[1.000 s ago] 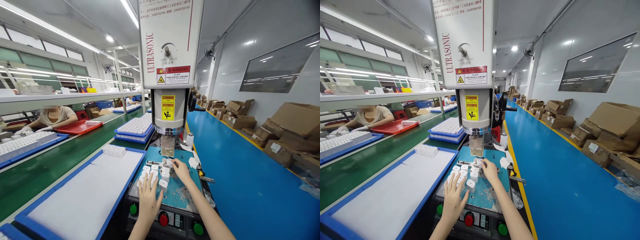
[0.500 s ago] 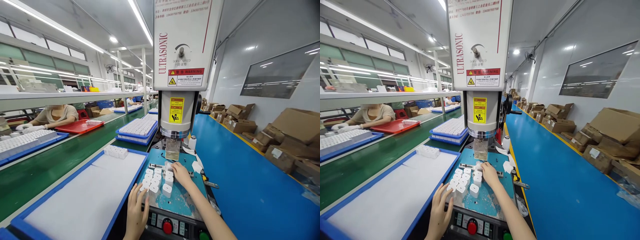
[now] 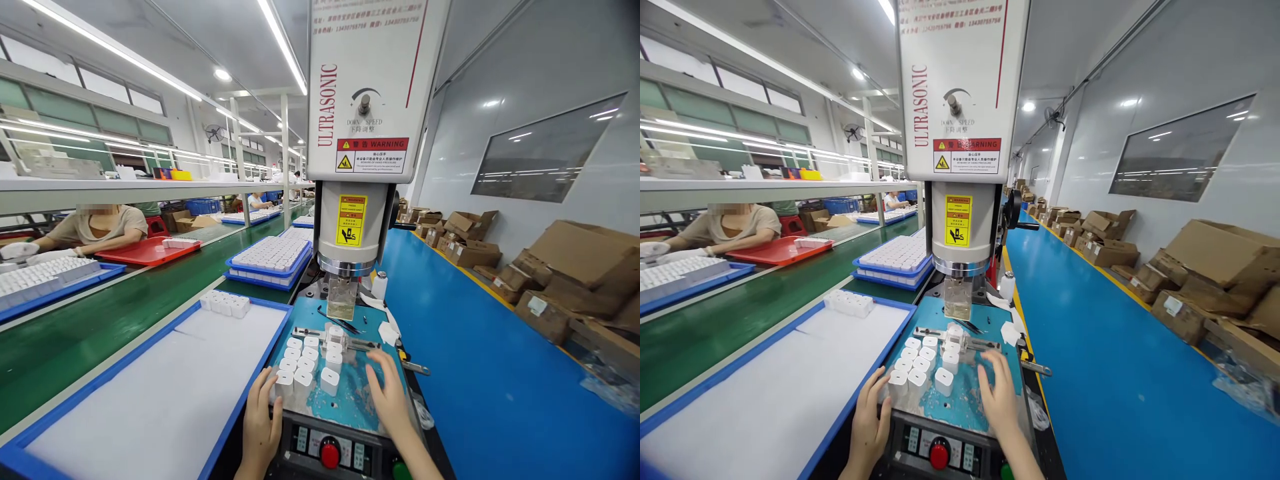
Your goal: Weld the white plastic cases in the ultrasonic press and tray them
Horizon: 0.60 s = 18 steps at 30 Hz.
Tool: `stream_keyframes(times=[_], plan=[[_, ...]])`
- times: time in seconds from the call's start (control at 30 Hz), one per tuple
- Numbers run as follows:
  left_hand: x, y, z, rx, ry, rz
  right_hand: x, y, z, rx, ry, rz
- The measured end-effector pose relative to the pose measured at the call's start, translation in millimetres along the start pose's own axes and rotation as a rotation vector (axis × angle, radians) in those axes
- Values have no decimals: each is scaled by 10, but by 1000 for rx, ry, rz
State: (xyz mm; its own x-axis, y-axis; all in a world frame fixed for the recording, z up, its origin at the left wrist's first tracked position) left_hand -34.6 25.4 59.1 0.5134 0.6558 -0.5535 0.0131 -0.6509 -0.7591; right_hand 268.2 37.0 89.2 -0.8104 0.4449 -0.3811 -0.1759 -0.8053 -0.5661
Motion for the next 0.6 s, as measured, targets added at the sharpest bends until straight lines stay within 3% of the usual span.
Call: stream_keyframes(times=[0.13,0.2,0.27,0.43,0.53,0.6], plan=[[83,-9,58,100,4,-78,-135,726,-45,-260,228,-72],[131,-28,69,131,-9,-103,-77,885,-26,-398,315,-39],[147,-39,71,135,-17,-113,-23,886,-1,-431,347,-34],[-62,-62,-62,123,9,-184,21,482,68,-175,185,-15],[-232,-201,-282,112,9,-223,91,142,50,-16,53,57],[-260,-372,-478,133,0,-157,163,-75,-45,108,-45,53]])
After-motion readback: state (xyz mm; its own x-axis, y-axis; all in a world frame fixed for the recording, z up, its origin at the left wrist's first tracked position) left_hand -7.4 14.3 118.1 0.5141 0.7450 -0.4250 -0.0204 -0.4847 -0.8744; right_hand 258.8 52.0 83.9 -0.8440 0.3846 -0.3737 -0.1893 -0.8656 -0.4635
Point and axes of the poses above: each hand's wrist, its own y-axis away from the middle knuckle, its own x-axis out of the palm, z = x × y, the point moved 5 cm from there along -y, towards the middle knuckle, and after that the axes turned 7 degrees about -y, right-handed, at the moved point
